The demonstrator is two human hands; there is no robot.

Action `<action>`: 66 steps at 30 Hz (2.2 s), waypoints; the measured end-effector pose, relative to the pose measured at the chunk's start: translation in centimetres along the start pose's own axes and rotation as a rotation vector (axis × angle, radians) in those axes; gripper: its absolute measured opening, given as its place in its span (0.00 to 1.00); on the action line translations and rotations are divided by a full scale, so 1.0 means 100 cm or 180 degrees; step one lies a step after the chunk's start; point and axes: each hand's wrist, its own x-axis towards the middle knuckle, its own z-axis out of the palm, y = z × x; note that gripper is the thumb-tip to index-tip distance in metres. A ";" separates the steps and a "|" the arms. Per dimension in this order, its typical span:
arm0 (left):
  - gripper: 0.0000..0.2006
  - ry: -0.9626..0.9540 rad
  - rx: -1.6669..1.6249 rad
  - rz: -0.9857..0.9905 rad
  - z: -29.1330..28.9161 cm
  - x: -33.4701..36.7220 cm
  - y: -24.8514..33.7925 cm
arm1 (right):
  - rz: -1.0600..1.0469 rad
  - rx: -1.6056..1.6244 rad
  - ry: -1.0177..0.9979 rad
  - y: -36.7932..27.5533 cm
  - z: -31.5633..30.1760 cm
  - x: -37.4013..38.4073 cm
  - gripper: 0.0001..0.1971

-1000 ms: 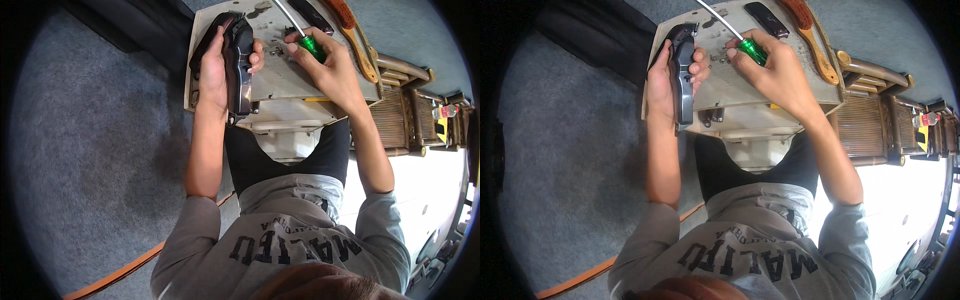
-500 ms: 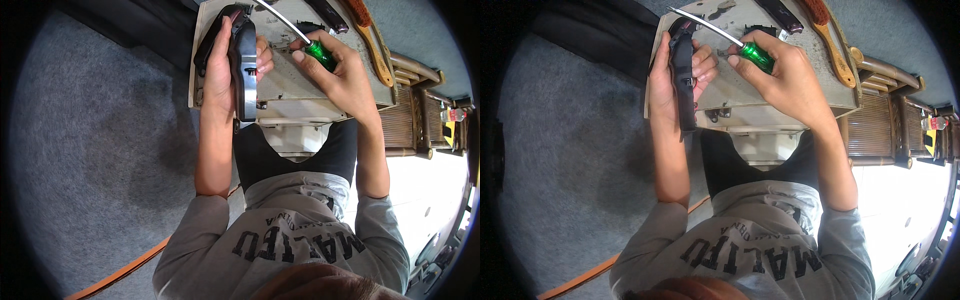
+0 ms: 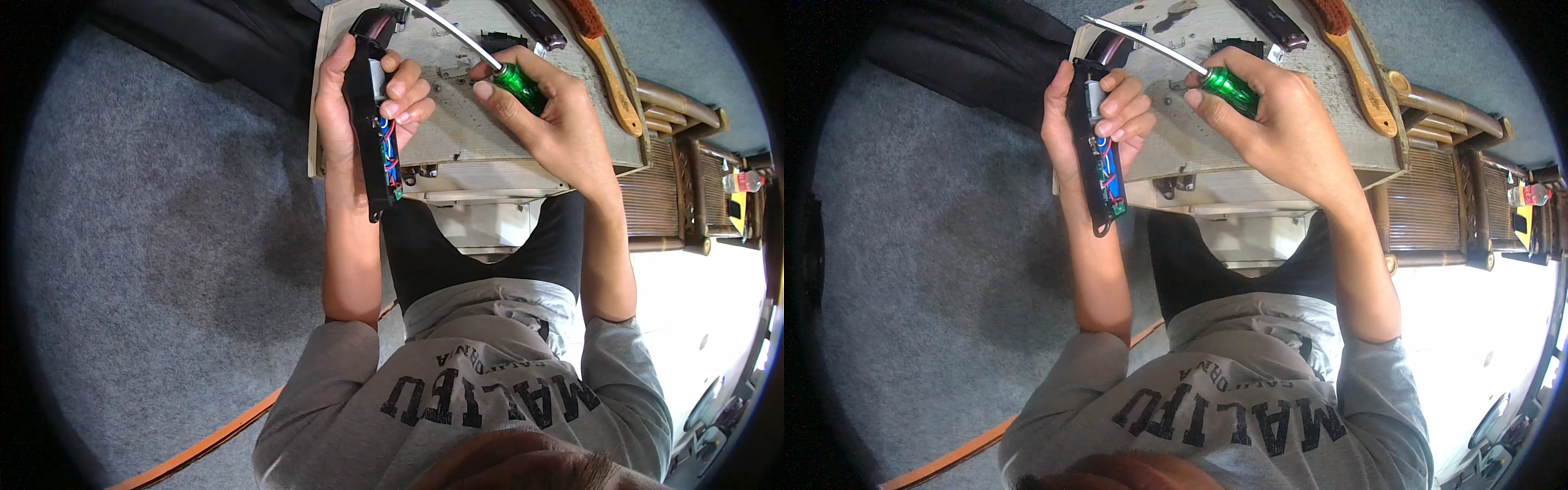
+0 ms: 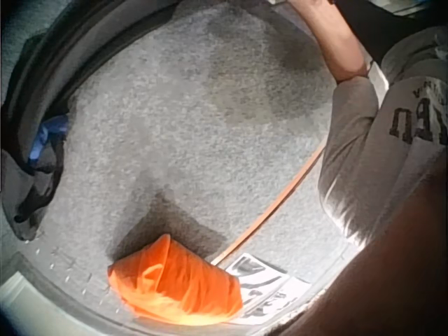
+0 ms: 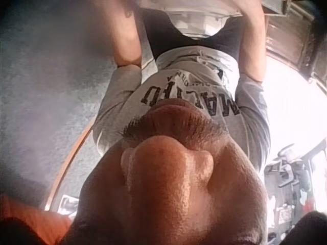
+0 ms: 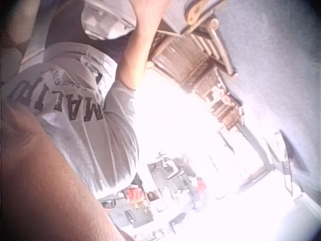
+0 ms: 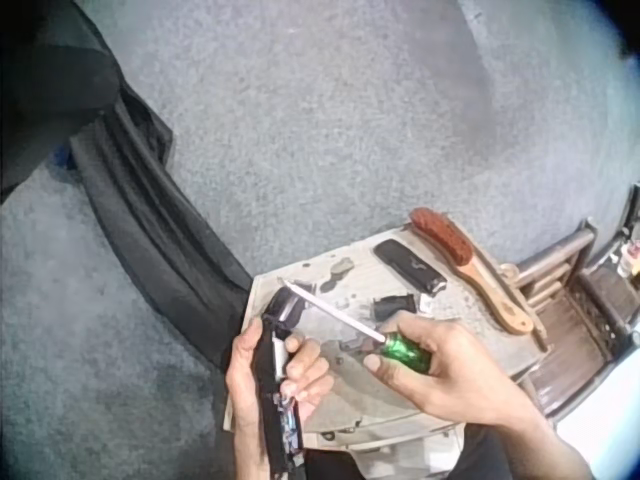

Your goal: The person disassembles the housing of a pair of hair clippers using a screwdriver and then moves the internal battery and motor components to adjust the wiring.

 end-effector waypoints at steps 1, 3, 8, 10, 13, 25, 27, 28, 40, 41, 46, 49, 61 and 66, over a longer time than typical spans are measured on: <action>0.26 0.0066 0.0038 0.0055 0.003 0.001 -0.002 | 0.0001 0.0009 0.0000 0.001 0.000 0.000 0.11; 0.26 0.0137 0.0076 0.0108 0.007 0.001 -0.004 | -0.0031 0.0035 0.0011 0.001 0.000 0.000 0.11; 0.27 0.0113 0.0208 0.0040 0.004 0.000 -0.003 | -0.0117 0.0027 0.0030 0.001 0.000 0.000 0.11; 0.28 0.0043 0.0162 -0.0008 0.002 0.000 -0.002 | -0.0119 0.0026 0.0023 0.001 0.000 0.000 0.11; 0.32 0.0279 0.0262 0.0026 0.012 0.000 -0.008 | -0.0138 -0.0042 0.0018 0.001 -0.001 0.000 0.11; 0.29 0.1158 0.1084 0.0398 0.027 0.000 -0.024 | -0.0181 0.0096 0.0152 -0.007 0.007 0.002 0.12; 0.29 0.1125 0.1195 0.0420 0.026 -0.001 -0.022 | -0.0283 0.0301 0.0093 -0.014 0.018 0.004 0.15; 0.28 0.1337 0.1267 0.0463 0.023 -0.003 -0.022 | -0.0316 0.0229 0.0075 -0.019 0.021 0.005 0.17; 0.22 0.1487 0.1614 0.0677 0.025 -0.002 -0.025 | -0.1254 -0.1271 -0.0307 -0.021 0.006 0.018 0.22; 0.21 0.1331 0.1586 0.0576 0.023 -0.003 -0.024 | -0.1401 -0.1423 -0.0353 -0.020 0.004 0.020 0.23; 0.19 0.1395 0.1358 0.0765 0.025 0.001 -0.028 | -0.1392 -0.1559 -0.0484 -0.022 0.006 0.024 0.23; 0.18 0.1274 0.1258 0.0812 0.022 0.002 -0.027 | -0.1452 -0.1536 -0.0345 -0.014 0.013 0.026 0.22; 0.19 0.0866 0.0925 0.0734 0.012 0.000 -0.024 | -0.1591 -0.1240 -0.0063 -0.009 0.020 0.026 0.20; 0.20 0.1322 0.1269 0.0855 0.021 0.002 -0.030 | -0.1630 -0.1065 -0.0005 -0.007 0.020 0.025 0.21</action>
